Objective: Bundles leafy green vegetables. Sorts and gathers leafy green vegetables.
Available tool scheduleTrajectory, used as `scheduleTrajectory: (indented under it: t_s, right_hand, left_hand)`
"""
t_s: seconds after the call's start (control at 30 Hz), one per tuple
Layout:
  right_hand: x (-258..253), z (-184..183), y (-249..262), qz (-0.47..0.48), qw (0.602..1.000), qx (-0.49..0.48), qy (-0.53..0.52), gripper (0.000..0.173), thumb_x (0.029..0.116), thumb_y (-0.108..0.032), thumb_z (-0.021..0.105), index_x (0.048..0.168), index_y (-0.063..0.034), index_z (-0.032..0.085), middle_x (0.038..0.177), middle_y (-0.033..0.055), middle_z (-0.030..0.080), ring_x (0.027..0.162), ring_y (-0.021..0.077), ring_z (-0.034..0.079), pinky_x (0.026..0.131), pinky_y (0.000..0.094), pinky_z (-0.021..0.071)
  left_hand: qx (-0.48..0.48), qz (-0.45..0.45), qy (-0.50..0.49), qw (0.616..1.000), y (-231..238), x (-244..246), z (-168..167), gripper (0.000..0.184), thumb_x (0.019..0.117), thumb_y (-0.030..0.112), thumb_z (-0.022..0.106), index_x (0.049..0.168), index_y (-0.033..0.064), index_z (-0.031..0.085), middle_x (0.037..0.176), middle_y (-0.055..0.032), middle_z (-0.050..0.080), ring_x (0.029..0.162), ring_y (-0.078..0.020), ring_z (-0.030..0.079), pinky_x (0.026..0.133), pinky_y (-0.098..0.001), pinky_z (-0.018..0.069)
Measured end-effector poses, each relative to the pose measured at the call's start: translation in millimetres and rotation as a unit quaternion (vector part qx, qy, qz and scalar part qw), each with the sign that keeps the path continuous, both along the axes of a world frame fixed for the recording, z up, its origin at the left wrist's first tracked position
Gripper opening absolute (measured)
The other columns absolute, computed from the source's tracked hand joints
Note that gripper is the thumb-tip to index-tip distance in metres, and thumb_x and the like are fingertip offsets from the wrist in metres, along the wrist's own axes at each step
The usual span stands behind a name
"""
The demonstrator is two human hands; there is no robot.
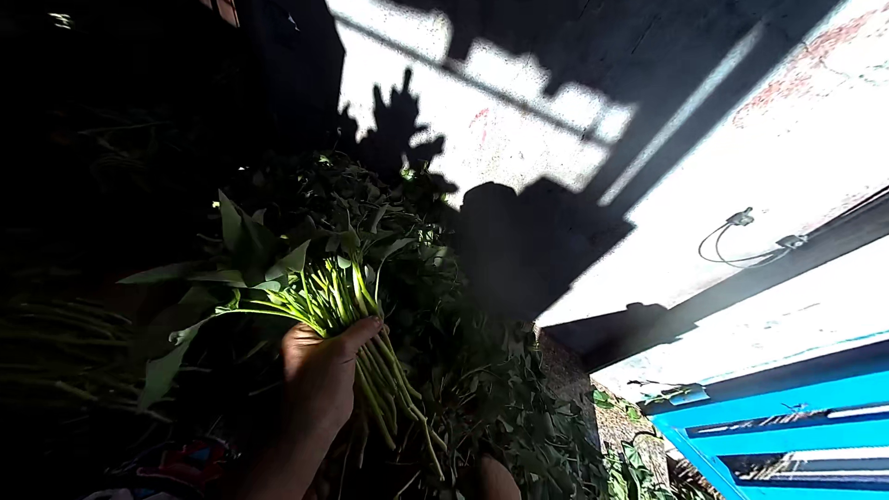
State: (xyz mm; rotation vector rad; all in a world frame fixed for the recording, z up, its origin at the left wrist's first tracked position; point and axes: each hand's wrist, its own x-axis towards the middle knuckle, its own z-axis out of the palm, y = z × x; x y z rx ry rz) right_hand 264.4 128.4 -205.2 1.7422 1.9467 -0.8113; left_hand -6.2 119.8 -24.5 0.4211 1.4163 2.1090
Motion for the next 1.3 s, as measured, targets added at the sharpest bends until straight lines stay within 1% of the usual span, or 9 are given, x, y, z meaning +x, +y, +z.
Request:
scheduleTrajectory:
  t_s: [0.17,0.23,0.37,0.6,0.7,0.8,0.97,1.1,1.3]
  right_hand:
    - [-42.6,-55.1,48.0,-0.149,0.956,0.216,0.133,0.031,0.0984,-0.022,0.06,0.12,-0.0008,0.069,0.12,0.0179,0.069,0.118,0.0344,0.064,0.102,0.0508,0.0496]
    - [-57.6,-69.7,66.3,-0.169,0.963,0.187,0.1,0.032,0.1024,-0.018,0.053,0.128,-0.0053,0.067,0.125,0.016,0.07,0.122,0.0334,0.064,0.103,0.0513,0.0497]
    - [-61.1,-108.5,82.6,-0.161,0.977,0.047,0.132,0.054,0.0997,-0.045,0.06,0.138,-0.0069,0.059,0.126,0.0184,0.068,0.118,0.035,0.066,0.101,0.0569,0.0508]
    - [-46.2,-52.0,46.7,-0.247,0.954,0.079,0.149,0.042,0.1085,-0.026,0.04,0.134,0.0013,0.058,0.117,0.0245,0.069,0.112,0.0395,0.067,0.096,0.058,0.0516]
    - [-10.0,-28.0,3.4,-0.274,0.907,0.144,0.284,0.042,0.1068,-0.03,0.045,0.121,0.0037,0.065,0.097,0.0223,0.071,0.093,0.0353,0.07,0.087,0.0575,0.0543]
    - [28.6,-25.8,-27.1,-0.32,0.859,0.102,0.385,0.035,0.1071,-0.021,0.048,0.12,0.0056,0.066,0.091,0.0151,0.068,0.08,0.0192,0.064,0.076,0.042,0.0548]
    - [53.7,25.5,-46.4,-0.428,0.65,0.06,0.625,0.034,0.1086,-0.02,0.044,0.137,-0.0029,0.052,0.111,0.0068,0.071,0.103,0.0156,0.068,0.094,0.0386,0.0566]
    - [65.3,27.4,-49.8,-0.377,0.712,0.102,0.584,0.029,0.1027,-0.01,0.053,0.127,0.0038,0.061,0.11,0.0068,0.07,0.098,0.0096,0.066,0.09,0.0312,0.0556]
    - [50.0,30.2,-64.5,-0.331,0.711,0.118,0.609,0.027,0.1025,-0.007,0.055,0.125,0.0045,0.064,0.108,0.0057,0.072,0.097,0.0077,0.067,0.091,0.029,0.0552]
  left_hand:
    - [-0.046,-0.048,0.004,0.998,1.0,9.5,-8.7,0.032,0.0722,-0.019,0.076,0.099,-0.0034,0.067,0.087,-0.0181,0.074,0.074,-0.0287,0.075,0.067,-0.0401,0.0658]
    - [-0.035,-0.055,0.007,0.998,2.8,9.1,-9.0,0.03,0.0723,-0.018,0.075,0.098,-0.0045,0.066,0.084,-0.0205,0.073,0.072,-0.0308,0.075,0.064,-0.0402,0.0654]
    - [-0.031,-0.066,-0.037,0.997,3.7,9.5,-3.9,0.03,0.0724,-0.019,0.071,0.098,-0.0062,0.064,0.081,-0.0222,0.072,0.066,-0.0338,0.074,0.061,-0.0433,0.0659]
    - [-0.031,-0.073,-0.079,0.994,3.1,5.7,-7.1,0.032,0.0757,-0.021,0.069,0.103,-0.0054,0.065,0.09,-0.0237,0.072,0.071,-0.0359,0.074,0.063,-0.045,0.0658]
    - [-0.032,-0.091,-0.08,0.992,2.0,6.9,-5.1,0.031,0.0785,-0.022,0.067,0.105,-0.0063,0.064,0.091,-0.0246,0.074,0.072,-0.0367,0.075,0.063,-0.0434,0.0658]
    - [-0.057,-0.12,-0.067,0.989,-1.5,11.6,-7.9,0.027,0.0799,-0.02,0.068,0.103,-0.0056,0.065,0.086,-0.0219,0.074,0.071,-0.0329,0.075,0.064,-0.0409,0.0656]
    - [-0.055,-0.159,-0.056,0.984,-2.2,18.5,-19.0,0.021,0.0816,-0.02,0.067,0.099,-0.008,0.065,0.083,-0.0223,0.073,0.069,-0.0327,0.074,0.065,-0.04,0.0648]
    - [-0.091,-0.183,-0.053,0.978,-0.2,24.6,-22.1,0.03,0.0753,-0.014,0.08,0.101,-0.0082,0.065,0.085,-0.0218,0.074,0.071,-0.0324,0.074,0.067,-0.0402,0.0649]
    - [-0.101,-0.213,-0.028,0.971,-5.5,35.2,-35.6,0.039,0.067,-0.017,0.08,0.1,-0.0077,0.063,0.087,-0.0215,0.074,0.076,-0.0331,0.075,0.071,-0.0413,0.0653]
